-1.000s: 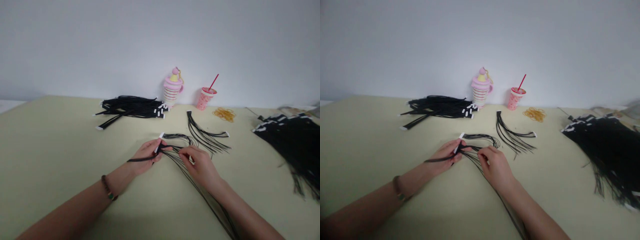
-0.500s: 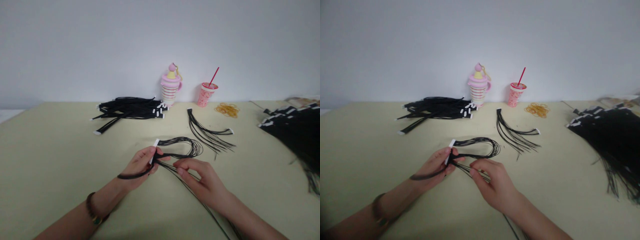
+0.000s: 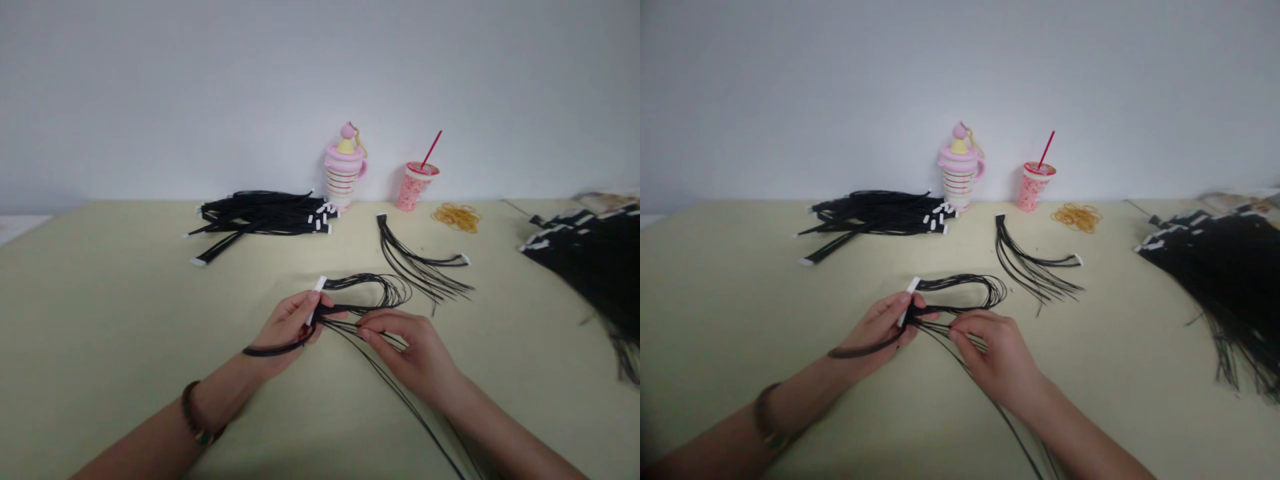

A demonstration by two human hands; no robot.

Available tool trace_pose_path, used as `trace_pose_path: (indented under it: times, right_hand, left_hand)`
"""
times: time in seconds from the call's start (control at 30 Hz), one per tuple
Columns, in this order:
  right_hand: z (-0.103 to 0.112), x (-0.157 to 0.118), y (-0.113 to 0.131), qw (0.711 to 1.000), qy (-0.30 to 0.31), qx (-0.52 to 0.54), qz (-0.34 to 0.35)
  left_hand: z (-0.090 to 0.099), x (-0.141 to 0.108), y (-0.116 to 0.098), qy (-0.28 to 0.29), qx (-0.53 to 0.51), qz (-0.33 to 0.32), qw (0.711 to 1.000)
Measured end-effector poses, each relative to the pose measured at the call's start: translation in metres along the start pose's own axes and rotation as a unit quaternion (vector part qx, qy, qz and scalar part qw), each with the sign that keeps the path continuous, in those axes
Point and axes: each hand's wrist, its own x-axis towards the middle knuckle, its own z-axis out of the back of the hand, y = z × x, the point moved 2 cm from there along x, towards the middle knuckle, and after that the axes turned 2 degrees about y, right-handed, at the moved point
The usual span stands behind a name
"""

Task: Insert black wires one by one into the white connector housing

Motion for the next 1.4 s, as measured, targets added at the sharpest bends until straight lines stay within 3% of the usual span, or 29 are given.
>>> trace_pose_path:
  times: [0.27, 0.5, 0.8, 0.93, 1.03, 1.13, 1.23, 1.3, 1.4]
  right_hand:
    - [0.010, 0.002, -0.004, 0.999, -0.019, -0.039, 0.010]
    - [0.013, 0.003, -0.009, 0.998, -0.009, -0.066, -0.014]
    - [0.012, 0.001, -0.009, 0.993, 0.023, -0.117, 0.024]
    - [0.016, 0.003, -0.006, 0.998, 0.012, -0.069, -0.007]
    - [0.025, 0.003, -0.005, 0.994, 0.053, 0.066, -0.070]
    - [0.037, -0.004, -0.006, 0.934, 0.170, 0.291, -0.120]
    - [0.049, -0.014, -0.009, 0.875, 0.229, 0.418, -0.089]
    - [0.056, -0.016, -0.011, 0.883, 0.208, 0.419, -0.040]
    - [0.065, -0.011, -0.011, 0.926, 0.100, 0.364, 0.027]
  left_hand:
    - [0.005, 0.003, -0.001, -0.022, -0.039, -0.023, 0.999]
    - [0.003, 0.004, -0.002, -0.028, -0.038, -0.022, 0.999]
    - [0.007, 0.007, -0.003, -0.023, -0.018, -0.021, 0.999]
    - [0.007, 0.007, -0.002, -0.023, -0.031, -0.021, 0.999]
    - [0.010, 0.008, -0.002, -0.041, -0.060, -0.018, 0.997]
    - [0.013, 0.011, -0.005, -0.072, -0.115, -0.019, 0.991]
    - [0.016, 0.013, -0.007, -0.088, -0.166, -0.017, 0.982]
    - [0.016, 0.014, -0.007, -0.089, -0.184, -0.015, 0.979]
    - [0.017, 0.014, -0.005, -0.088, -0.188, -0.016, 0.978]
